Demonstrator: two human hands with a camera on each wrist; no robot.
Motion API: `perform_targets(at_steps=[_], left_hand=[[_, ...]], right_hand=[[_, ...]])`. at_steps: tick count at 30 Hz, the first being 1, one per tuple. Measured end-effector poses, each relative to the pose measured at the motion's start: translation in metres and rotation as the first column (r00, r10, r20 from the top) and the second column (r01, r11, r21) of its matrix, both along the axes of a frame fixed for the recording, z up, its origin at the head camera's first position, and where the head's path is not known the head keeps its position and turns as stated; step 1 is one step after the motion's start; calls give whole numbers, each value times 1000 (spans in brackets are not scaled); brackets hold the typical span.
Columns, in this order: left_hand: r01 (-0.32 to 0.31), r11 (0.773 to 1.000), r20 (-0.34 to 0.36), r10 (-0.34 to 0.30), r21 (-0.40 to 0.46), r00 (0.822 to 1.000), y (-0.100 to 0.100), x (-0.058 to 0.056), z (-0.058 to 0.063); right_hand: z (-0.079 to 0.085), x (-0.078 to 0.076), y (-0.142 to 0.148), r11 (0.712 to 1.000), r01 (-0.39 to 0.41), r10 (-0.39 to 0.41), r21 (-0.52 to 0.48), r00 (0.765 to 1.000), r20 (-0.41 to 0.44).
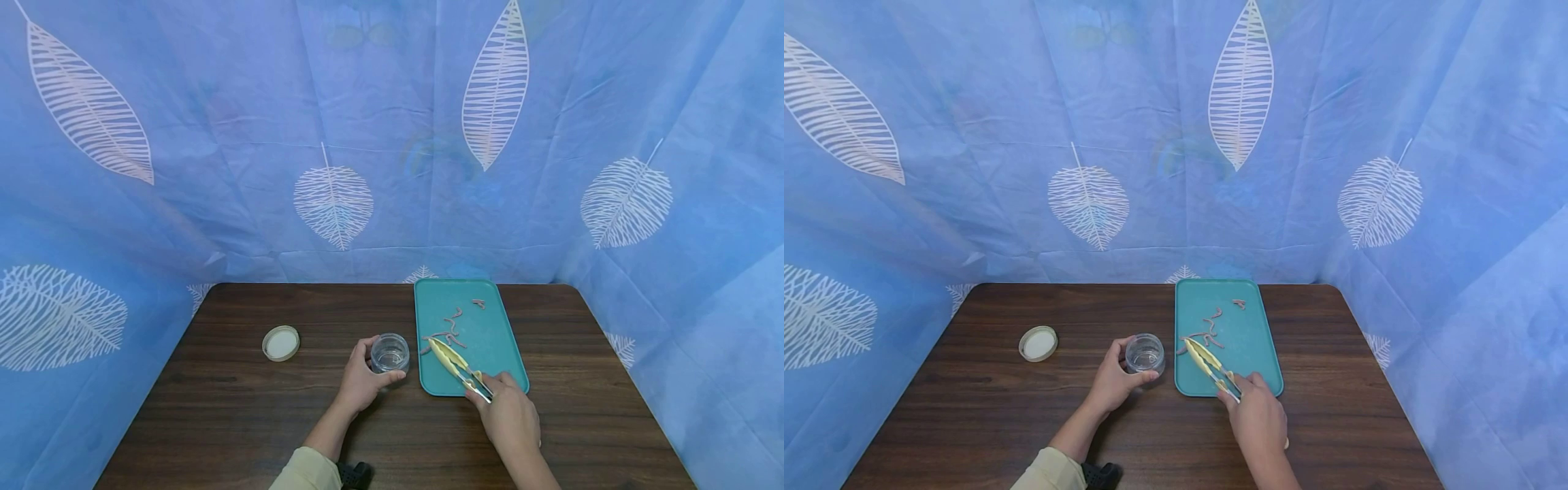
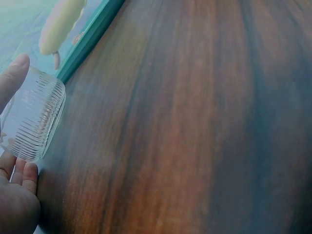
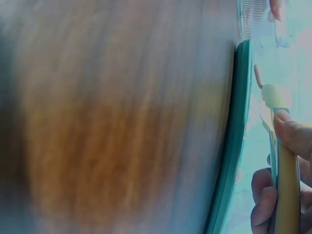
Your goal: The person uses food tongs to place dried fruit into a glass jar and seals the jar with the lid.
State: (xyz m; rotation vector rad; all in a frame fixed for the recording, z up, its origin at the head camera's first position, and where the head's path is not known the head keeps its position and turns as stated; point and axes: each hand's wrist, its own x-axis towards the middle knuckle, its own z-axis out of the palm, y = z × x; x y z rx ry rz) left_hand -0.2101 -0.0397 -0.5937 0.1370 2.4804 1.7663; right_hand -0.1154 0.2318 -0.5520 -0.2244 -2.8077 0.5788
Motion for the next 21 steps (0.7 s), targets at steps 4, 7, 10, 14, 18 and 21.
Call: perform_targets(at_steps=[4, 7, 10, 14, 18, 21], left_hand=[[0, 1000, -3, 0, -3, 1000, 0, 0, 0], [0, 1000, -4, 0, -4, 1000, 0, -1, 1], [0, 1000, -3, 0, -1, 1000, 0, -1, 1], [0, 1000, -4, 0, 8, 1000, 0, -1, 1], [5, 1000, -10, -5, 14, 1000, 0, -1, -1], [6, 1000, -15, -6, 11, 1000, 0, -1, -2]], right_hand=[[5, 0, -2, 1000, -7, 7, 16, 1000, -2], [9, 0, -5, 1000, -12, 12, 21, 1000, -14], [11, -1, -7, 1000, -13, 14, 21, 1000, -28], [14, -1, -9, 1000, -4, 4, 15, 1000, -25], [19, 0, -11, 1000, 1, -1, 10, 1000, -26], [24, 1, -14, 1000, -10, 10, 11, 999, -51]])
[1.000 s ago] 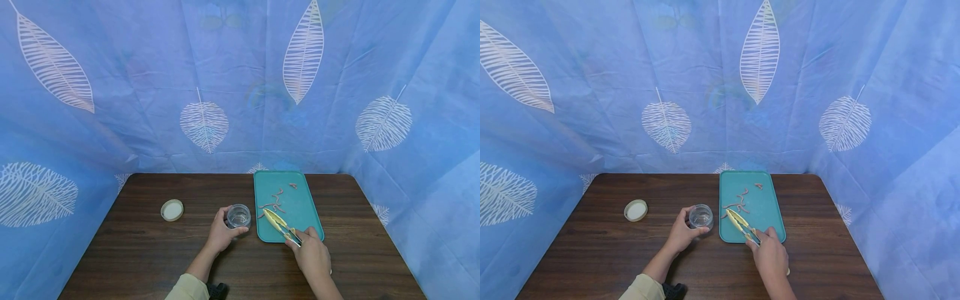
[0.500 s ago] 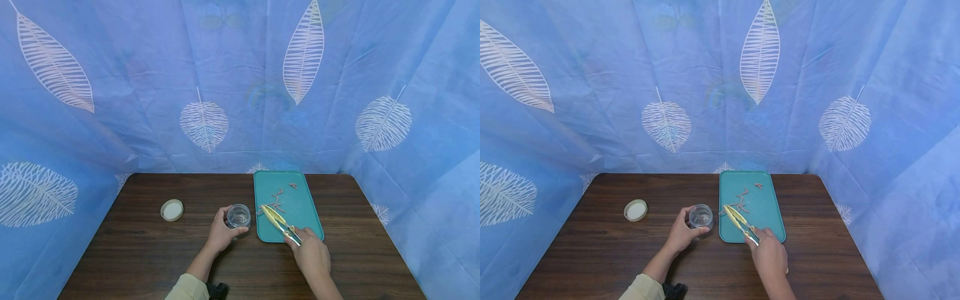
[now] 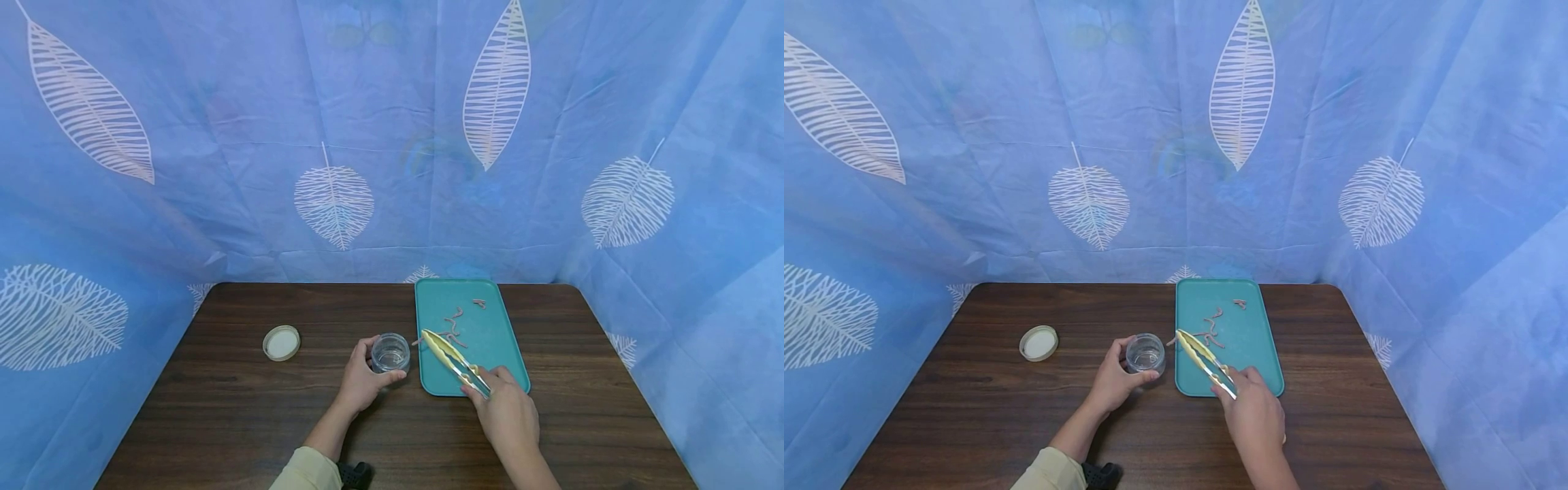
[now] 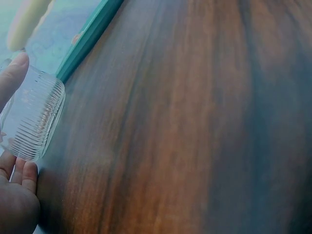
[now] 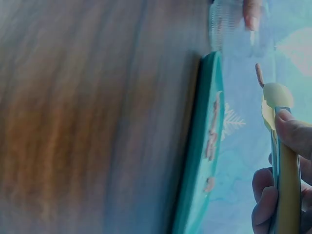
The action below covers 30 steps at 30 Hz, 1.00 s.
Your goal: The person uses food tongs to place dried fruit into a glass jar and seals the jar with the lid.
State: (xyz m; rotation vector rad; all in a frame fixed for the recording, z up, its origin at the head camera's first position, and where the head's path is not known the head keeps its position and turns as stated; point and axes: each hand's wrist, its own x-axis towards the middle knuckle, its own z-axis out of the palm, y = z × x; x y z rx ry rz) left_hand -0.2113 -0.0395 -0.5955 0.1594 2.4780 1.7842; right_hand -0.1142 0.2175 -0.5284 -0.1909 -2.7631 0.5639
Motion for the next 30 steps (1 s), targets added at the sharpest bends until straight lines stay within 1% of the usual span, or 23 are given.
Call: perform_targets(at_steps=[4, 7, 12, 17, 22, 30], left_hand=[[-5, 1000, -2, 5, -4, 1000, 0, -1, -1], [-8, 1000, -1, 8, -8, 1000, 0, -1, -1], [-5, 1000, 0, 5, -14, 1000, 1, -1, 0], [-2, 1000, -3, 2, -1, 1000, 0, 0, 1], [2, 1000, -8, -2, -1, 1000, -1, 0, 1], [5, 1000, -12, -5, -8, 1000, -1, -1, -1]], right_hand=[[6, 2, -5, 1000, -25, 26, 5, 998, -58], [10, 3, -10, 999, -34, 34, 1, 997, -69], [12, 5, -20, 999, -31, 30, -25, 999, -24], [13, 7, -28, 999, -40, 41, -30, 999, 17], [12, 10, -35, 998, -61, 62, -22, 997, 40], [10, 11, -37, 998, -63, 63, 2, 997, 52]])
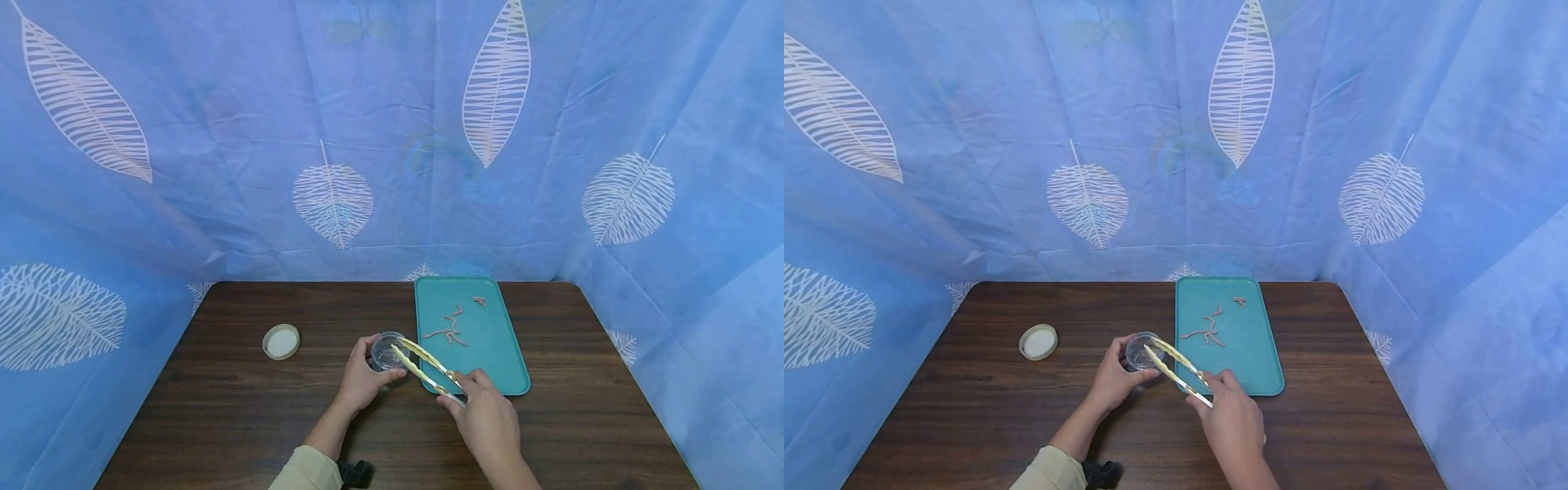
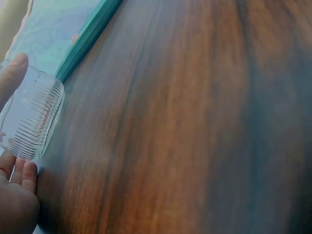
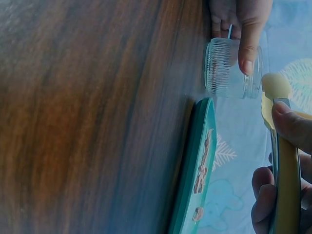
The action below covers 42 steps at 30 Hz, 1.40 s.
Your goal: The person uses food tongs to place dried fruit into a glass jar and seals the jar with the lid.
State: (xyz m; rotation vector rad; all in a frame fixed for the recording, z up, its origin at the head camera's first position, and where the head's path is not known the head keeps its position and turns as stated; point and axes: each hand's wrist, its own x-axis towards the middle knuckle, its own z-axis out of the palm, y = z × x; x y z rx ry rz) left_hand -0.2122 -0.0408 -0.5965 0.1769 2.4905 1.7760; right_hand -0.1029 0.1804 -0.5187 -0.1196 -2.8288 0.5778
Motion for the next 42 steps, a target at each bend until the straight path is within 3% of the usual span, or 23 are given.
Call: perform_targets(at_steps=[9, 17, 31, 42], left_hand=[[-8, 1000, 7, 8, 8, 1000, 1, -1, 0], [-19, 1000, 13, 19, 3, 1000, 2, 0, 1], [-18, 1000, 24, 18, -5, 1000, 1, 2, 3], [-12, 1000, 16, 12, -12, 1000, 1, 1, 2]], right_hand=[[-2, -2, 3, 1000, 8, -8, -1, 1000, 4], [-5, -4, 9, 998, 45, -42, -38, 996, 75], [-7, -8, 32, 995, 87, -85, -57, 996, 35], [-8, -9, 48, 989, 130, -122, -73, 986, 111]])
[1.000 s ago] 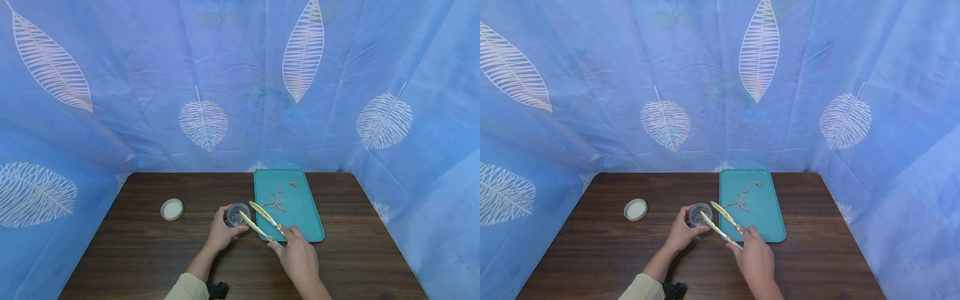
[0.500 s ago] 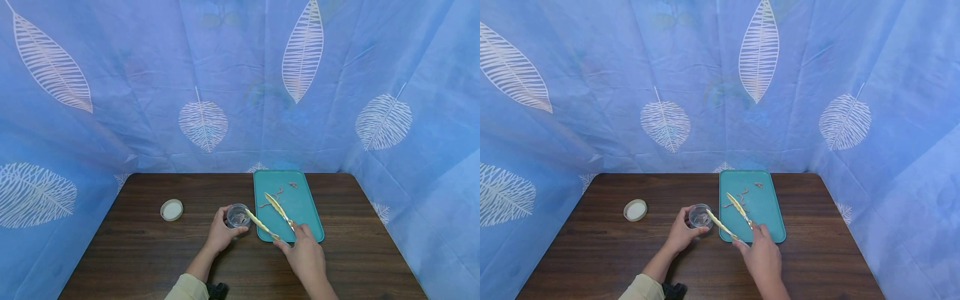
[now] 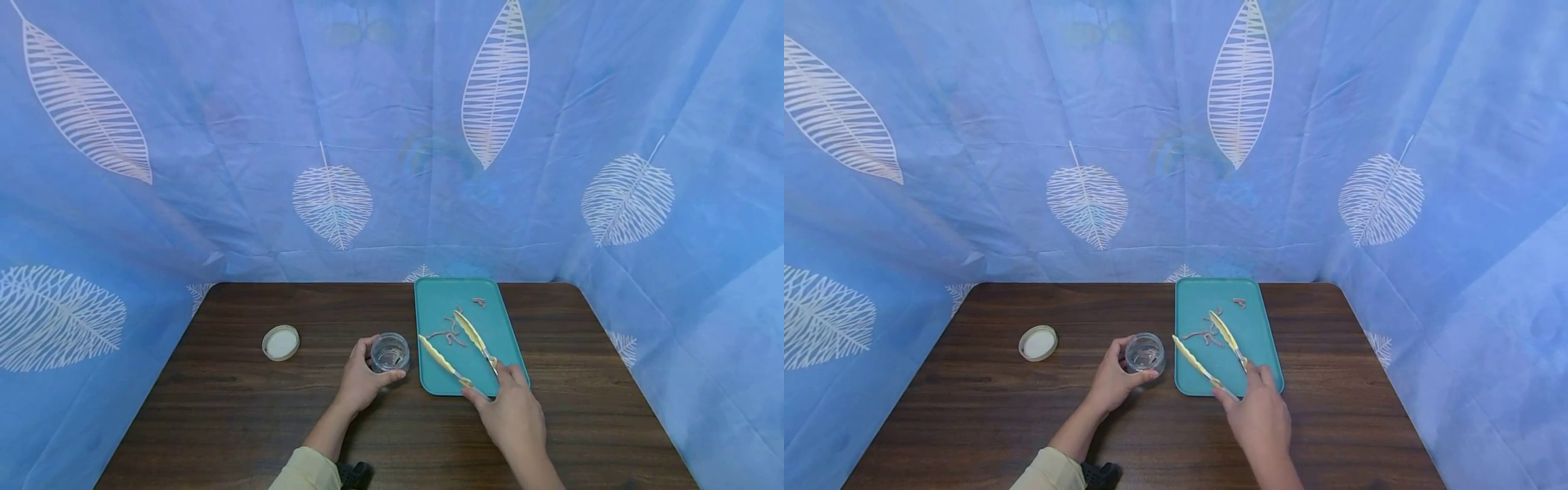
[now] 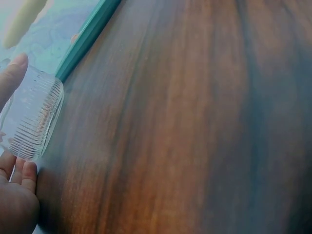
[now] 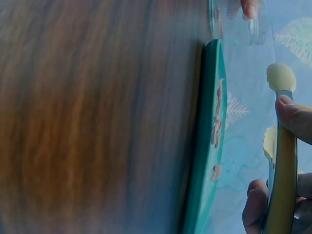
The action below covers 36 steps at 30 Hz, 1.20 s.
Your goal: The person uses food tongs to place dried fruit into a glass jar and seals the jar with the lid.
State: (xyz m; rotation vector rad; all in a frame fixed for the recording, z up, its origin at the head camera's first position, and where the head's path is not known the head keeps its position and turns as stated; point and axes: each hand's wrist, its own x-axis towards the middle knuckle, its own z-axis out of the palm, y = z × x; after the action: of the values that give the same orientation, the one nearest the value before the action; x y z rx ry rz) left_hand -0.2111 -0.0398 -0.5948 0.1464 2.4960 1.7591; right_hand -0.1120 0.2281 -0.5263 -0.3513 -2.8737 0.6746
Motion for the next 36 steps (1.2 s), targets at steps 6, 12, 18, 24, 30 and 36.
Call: perform_targets(at_steps=[6, 12, 18, 24, 30, 36], left_hand=[[5, 1000, 4, -5, -4, 1000, 0, -1, -1], [4, 1000, 4, -4, -9, 1000, 0, 0, 0], [7, 1000, 3, -7, -11, 1000, 0, 1, 1], [9, 1000, 2, -9, -3, 1000, 0, 1, 1], [13, 1000, -2, -13, 2, 1000, 0, 0, 0], [13, 1000, 1, -13, 7, 1000, 0, 0, 0]], right_hand=[[-8, 0, 11, 1000, 6, -6, 5, 998, 55], [-14, 0, 20, 999, 2, -4, 34, 997, 71], [-18, -2, 24, 999, 1, -6, 46, 994, 111], [-20, -3, 26, 998, 2, -9, 56, 992, 127], [-23, -6, 30, 998, 16, -25, 60, 990, 140], [-24, -7, 35, 996, 25, -35, 88, 993, 117]])
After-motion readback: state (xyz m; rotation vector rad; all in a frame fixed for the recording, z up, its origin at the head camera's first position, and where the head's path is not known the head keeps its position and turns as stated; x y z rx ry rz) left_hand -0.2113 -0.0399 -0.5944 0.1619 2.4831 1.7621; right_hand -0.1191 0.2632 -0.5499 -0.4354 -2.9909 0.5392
